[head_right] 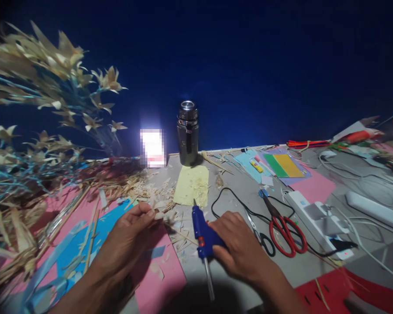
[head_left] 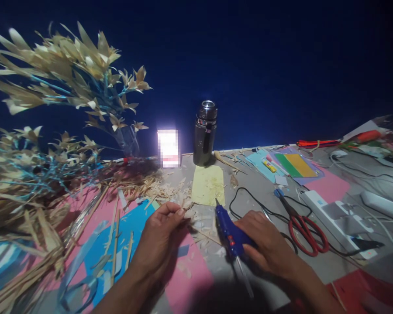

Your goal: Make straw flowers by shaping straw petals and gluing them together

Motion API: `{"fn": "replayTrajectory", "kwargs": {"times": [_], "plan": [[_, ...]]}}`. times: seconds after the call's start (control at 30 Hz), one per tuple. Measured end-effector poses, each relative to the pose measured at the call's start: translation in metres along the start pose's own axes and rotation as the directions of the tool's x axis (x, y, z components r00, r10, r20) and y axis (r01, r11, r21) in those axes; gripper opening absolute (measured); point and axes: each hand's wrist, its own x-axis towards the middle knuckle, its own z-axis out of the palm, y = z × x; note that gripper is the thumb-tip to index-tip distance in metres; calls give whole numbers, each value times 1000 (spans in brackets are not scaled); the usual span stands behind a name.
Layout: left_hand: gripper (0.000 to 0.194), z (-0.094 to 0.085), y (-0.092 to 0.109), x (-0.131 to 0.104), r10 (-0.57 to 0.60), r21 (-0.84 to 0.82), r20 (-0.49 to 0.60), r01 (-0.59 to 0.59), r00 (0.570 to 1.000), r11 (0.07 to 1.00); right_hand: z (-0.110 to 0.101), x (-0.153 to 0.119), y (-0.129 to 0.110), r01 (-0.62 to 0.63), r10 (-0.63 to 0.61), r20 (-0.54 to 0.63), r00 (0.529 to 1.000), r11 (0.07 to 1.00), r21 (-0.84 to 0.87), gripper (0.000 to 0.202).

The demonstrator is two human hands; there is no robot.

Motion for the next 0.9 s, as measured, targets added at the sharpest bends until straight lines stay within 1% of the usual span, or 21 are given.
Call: {"fn": "replayTrajectory", "kwargs": {"times": [0.03,0.1,0.23,0.3,0.33,0.37,0.43,0.5,0.53,0.57,0.63,0.67,0.73,0.8,0.9], "plan": [[42,0,0,0,-5,5,0,5,1000,1000,-4,-1,6,-29,30,25,999,998,-47,33],[41,1,-2,-1,1,18,-7,0,1000,1000,-9,0,20,-69,81,86,993,988,-136,30],[38,2,-4,-4,77,95,-43,-73,996,993,-11,11,51,-84,135,200,971,965,-247,37],[36,1,-4,-6,130,168,-45,-121,990,978,-12,16,59,-85,150,227,962,959,-270,41],[35,0,-5,-6,149,204,-41,-138,988,969,-12,17,60,-88,156,225,962,955,-285,44],[34,-2,-6,-6,162,232,-37,-149,986,961,-12,18,56,-92,159,205,966,948,-304,47],[33,-5,-11,-5,176,250,-32,-163,984,955,-11,22,37,-110,152,100,983,934,-340,45],[32,-7,-16,-4,186,221,-30,-175,982,959,-5,27,5,-122,96,-93,991,938,-323,29],[32,-6,-19,-3,188,207,-29,-178,982,962,-1,32,-13,-95,40,-195,980,954,-283,18],[32,-5,-21,-3,183,200,-26,-174,983,964,4,37,-30,-63,-8,-275,961,967,-248,12],[32,-2,-23,-3,153,194,-18,-147,988,970,16,49,-60,4,-94,-366,926,971,-238,17],[32,0,-23,-4,134,184,-15,-129,991,974,21,54,-70,34,-135,-399,907,968,-250,20],[33,3,-22,-7,107,151,-9,-105,994,983,28,64,-80,28,-143,-423,895,963,-267,22],[34,5,-20,-9,105,119,-5,-104,994,987,29,70,-81,15,-139,-430,892,960,-279,22],[35,3,-19,-9,113,98,12,-113,994,989,24,75,-74,56,-187,-411,892,949,-310,22]]}}
